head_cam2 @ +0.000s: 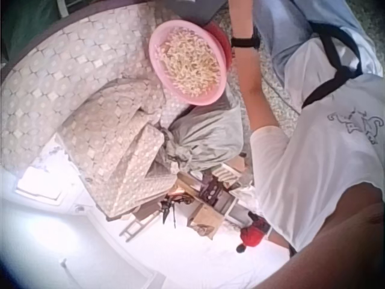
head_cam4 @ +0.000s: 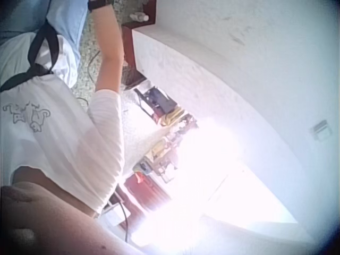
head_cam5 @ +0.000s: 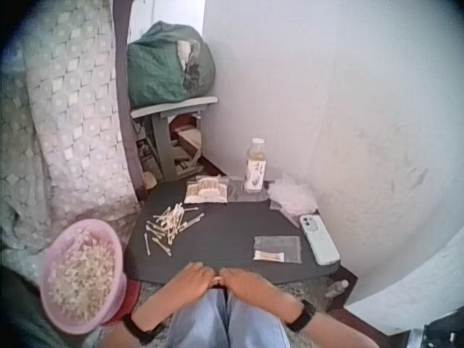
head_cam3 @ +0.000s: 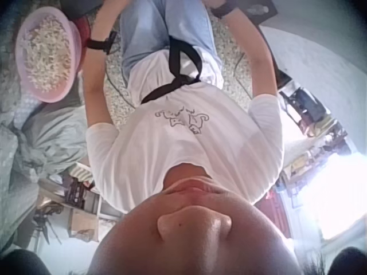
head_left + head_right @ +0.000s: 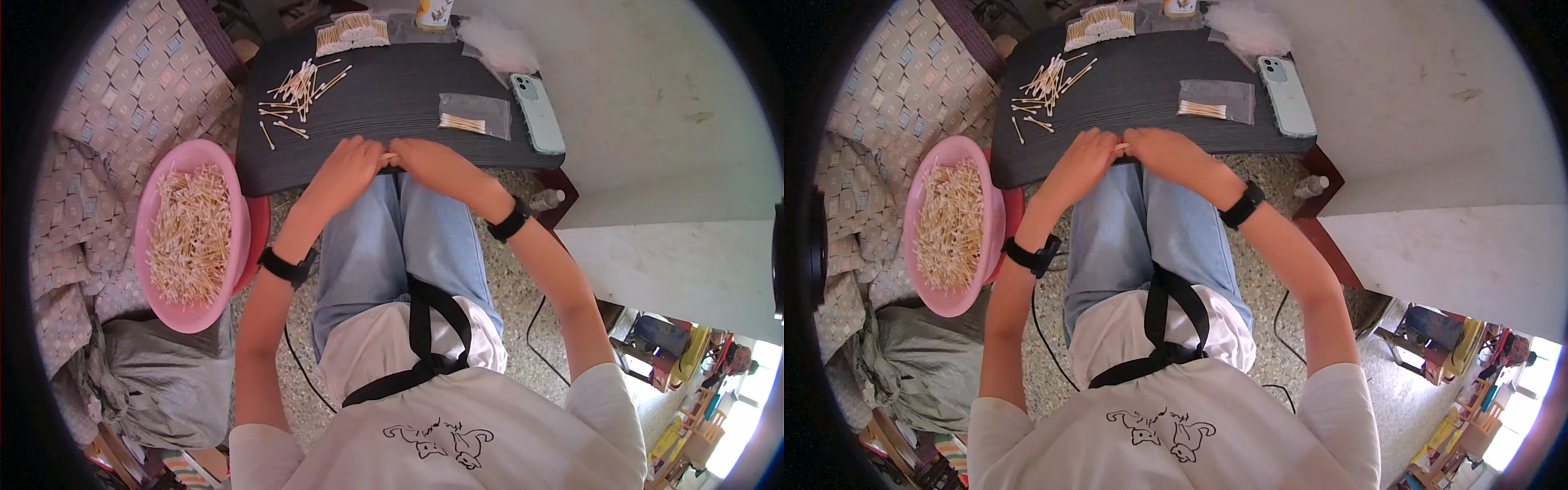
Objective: The person removes cotton swabs from a plastic bag, spreads them across the table, and then gathers them back into the bag before sealing it.
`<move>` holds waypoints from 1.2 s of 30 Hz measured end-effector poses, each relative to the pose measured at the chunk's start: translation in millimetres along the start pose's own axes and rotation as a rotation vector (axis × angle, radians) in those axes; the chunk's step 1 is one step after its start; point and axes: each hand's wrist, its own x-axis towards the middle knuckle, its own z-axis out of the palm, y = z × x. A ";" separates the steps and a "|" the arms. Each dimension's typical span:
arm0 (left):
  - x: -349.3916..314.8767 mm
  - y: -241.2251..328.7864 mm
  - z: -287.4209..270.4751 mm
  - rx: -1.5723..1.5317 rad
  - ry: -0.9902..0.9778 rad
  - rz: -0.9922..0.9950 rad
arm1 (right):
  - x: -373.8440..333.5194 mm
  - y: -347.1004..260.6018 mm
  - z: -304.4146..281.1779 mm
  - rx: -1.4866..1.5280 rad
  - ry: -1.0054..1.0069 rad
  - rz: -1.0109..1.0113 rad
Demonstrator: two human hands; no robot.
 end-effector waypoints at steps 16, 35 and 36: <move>-26.2 40.4 -33.5 -0.623 -0.172 -0.142 | -48.2 -55.5 -21.3 0.429 -0.007 0.097; -25.6 52.5 -9.8 -0.682 0.141 -0.256 | -75.3 23.5 -59.8 -0.107 0.388 0.251; -25.4 50.2 -11.2 -0.672 0.120 -0.246 | -73.0 34.6 -63.9 -0.111 0.389 0.255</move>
